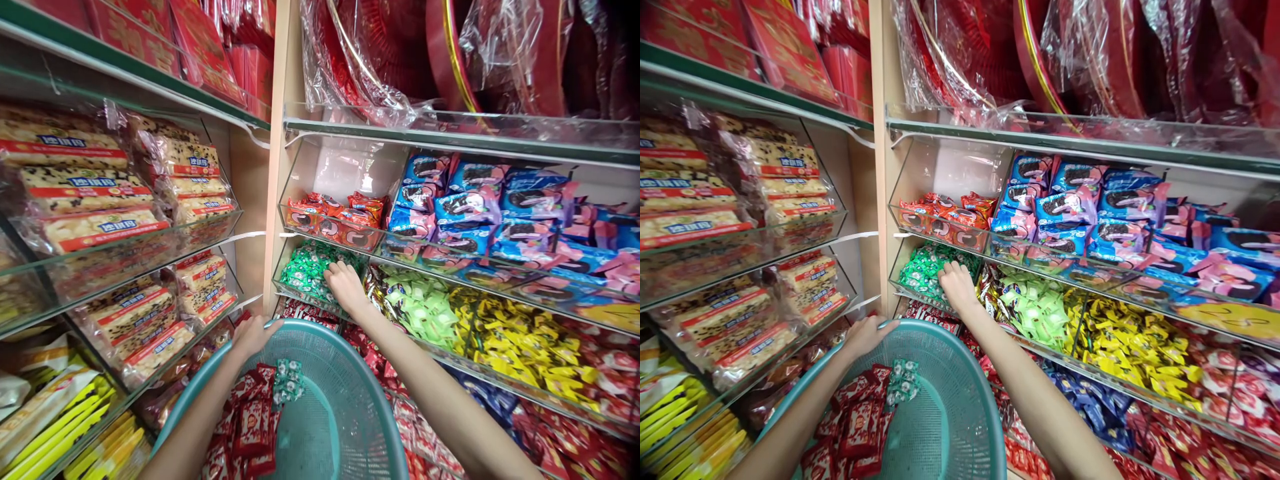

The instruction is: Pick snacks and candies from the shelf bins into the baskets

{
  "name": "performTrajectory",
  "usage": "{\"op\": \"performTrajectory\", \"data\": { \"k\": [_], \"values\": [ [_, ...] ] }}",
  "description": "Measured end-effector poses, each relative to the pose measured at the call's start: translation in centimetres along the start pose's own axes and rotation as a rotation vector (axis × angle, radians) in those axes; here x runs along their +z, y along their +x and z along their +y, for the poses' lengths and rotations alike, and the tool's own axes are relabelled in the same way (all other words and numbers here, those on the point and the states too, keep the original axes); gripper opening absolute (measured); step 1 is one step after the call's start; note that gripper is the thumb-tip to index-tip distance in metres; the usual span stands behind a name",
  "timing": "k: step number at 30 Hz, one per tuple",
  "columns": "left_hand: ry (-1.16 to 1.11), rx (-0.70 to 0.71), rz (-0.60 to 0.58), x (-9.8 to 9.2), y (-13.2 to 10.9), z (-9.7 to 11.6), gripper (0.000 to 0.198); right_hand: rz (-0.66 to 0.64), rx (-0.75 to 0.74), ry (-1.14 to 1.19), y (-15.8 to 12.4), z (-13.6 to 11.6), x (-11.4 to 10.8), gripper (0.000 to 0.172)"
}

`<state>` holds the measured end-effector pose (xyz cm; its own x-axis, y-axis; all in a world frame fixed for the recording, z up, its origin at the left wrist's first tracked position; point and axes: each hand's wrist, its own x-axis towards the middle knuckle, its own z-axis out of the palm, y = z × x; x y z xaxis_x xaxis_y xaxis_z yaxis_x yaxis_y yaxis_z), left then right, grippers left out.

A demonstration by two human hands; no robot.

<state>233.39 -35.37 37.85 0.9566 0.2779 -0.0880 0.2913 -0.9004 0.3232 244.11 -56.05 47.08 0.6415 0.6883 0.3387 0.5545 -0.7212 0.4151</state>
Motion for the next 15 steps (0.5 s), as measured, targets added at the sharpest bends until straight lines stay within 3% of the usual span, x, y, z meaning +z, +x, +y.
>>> {"op": "performTrajectory", "data": {
  "k": [9, 12, 15],
  "values": [
    [-0.001, 0.037, -0.007, 0.3, 0.3, 0.2, 0.067, 0.095, -0.009, 0.060, -2.3, -0.8, -3.0, 0.017],
    [-0.005, 0.031, -0.011, 0.6, 0.4, 0.2, 0.068, 0.145, -0.082, 0.159, -3.9, -2.7, -3.3, 0.022],
    [-0.001, 0.033, -0.001, 0.9, 0.6, 0.2, 0.069, 0.123, -0.250, 0.226, -5.9, -5.7, -1.6, 0.018]
  ]
}}
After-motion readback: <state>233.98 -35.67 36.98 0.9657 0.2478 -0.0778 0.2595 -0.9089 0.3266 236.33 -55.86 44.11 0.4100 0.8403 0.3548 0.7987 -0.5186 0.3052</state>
